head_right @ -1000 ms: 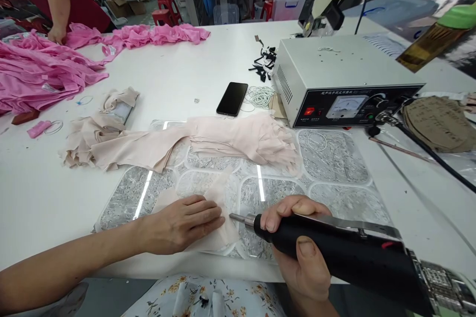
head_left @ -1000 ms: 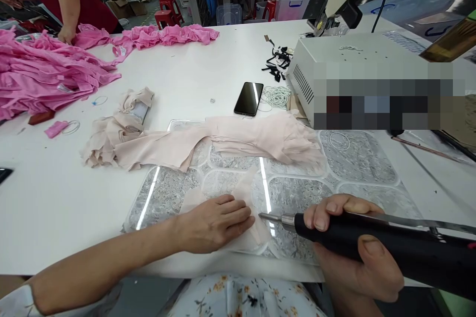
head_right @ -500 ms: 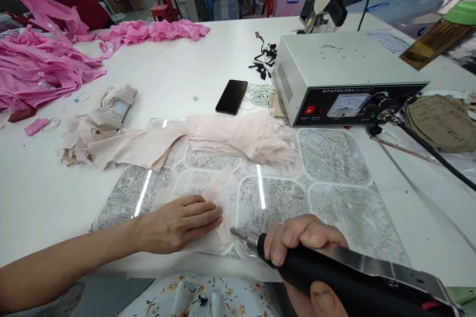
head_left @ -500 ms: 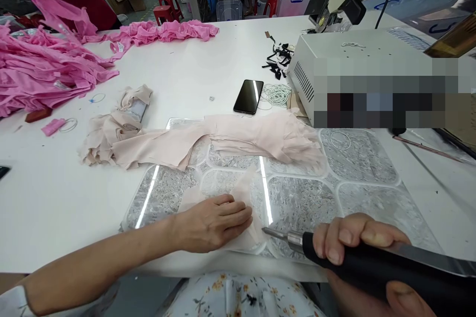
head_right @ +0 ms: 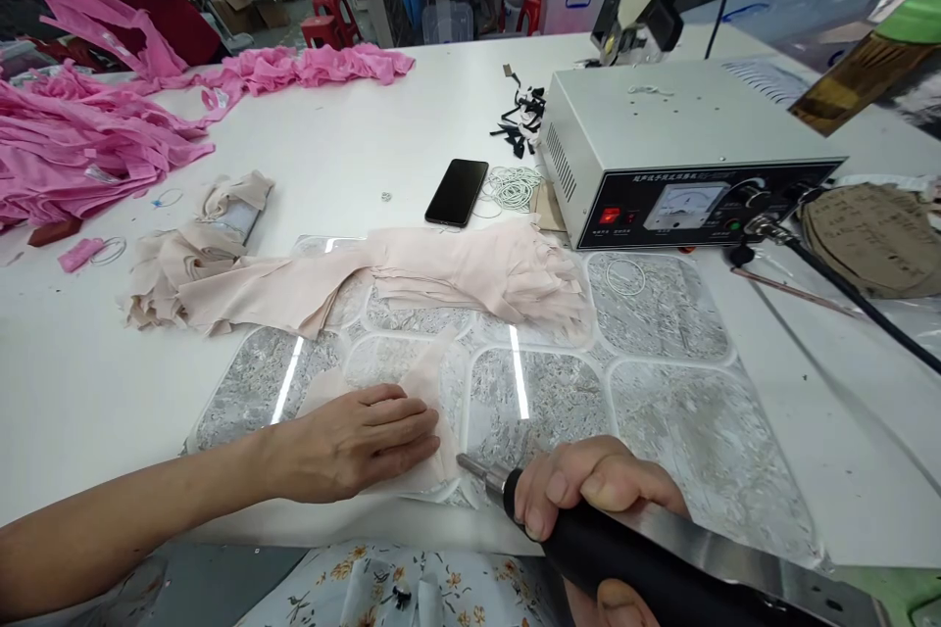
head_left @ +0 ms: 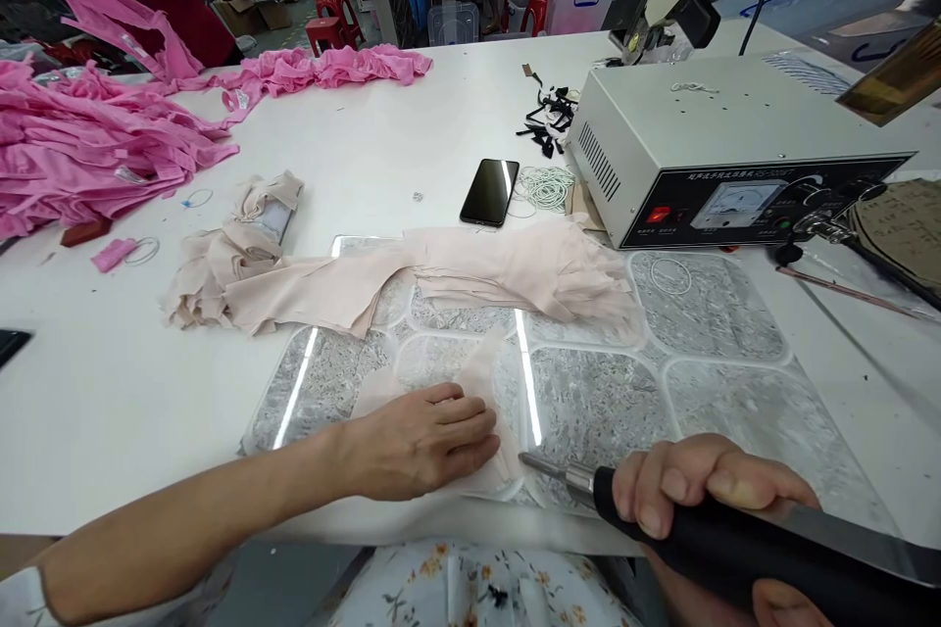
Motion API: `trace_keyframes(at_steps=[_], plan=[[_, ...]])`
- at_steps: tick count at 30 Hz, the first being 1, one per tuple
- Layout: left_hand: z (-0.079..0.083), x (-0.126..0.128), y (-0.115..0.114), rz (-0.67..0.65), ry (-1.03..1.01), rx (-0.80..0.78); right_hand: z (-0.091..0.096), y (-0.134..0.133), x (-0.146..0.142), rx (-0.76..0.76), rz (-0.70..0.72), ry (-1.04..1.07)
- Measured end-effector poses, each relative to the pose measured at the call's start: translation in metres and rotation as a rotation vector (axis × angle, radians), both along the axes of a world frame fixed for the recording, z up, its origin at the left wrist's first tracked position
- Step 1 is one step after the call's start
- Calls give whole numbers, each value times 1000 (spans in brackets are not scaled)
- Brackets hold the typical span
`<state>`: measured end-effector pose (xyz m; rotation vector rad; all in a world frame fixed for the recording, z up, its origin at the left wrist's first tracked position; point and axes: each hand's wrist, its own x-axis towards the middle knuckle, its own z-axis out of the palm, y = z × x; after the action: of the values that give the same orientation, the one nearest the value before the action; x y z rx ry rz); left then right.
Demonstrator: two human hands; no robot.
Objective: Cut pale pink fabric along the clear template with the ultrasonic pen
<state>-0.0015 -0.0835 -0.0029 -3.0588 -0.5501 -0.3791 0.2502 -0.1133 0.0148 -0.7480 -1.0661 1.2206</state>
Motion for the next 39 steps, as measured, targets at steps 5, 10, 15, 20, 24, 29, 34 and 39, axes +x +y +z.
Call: trace_keyframes(at_steps=[5,10,15,20,24,29,34,39], plan=[[-1,3,-4,24,-9,-36,-3,0,2,5,4,11],[1,6,-6,58,-11,-39,-2,1,2,-4,23,23],[-1,4,-7,79,-21,-24,-2,1,1,25,34,29],[-5,0,-9,97,-4,-13,-4,-1,3,48,19,27],[-5,0,-9,101,-13,1,-3,-1,5,37,30,18],[-7,-1,-9,80,-13,13,-5,0,6,17,36,16],[-6,-1,-8,77,-9,16,-7,-1,6,15,45,17],[-4,0,-6,69,-1,8,-8,-2,5,-4,19,-1]])
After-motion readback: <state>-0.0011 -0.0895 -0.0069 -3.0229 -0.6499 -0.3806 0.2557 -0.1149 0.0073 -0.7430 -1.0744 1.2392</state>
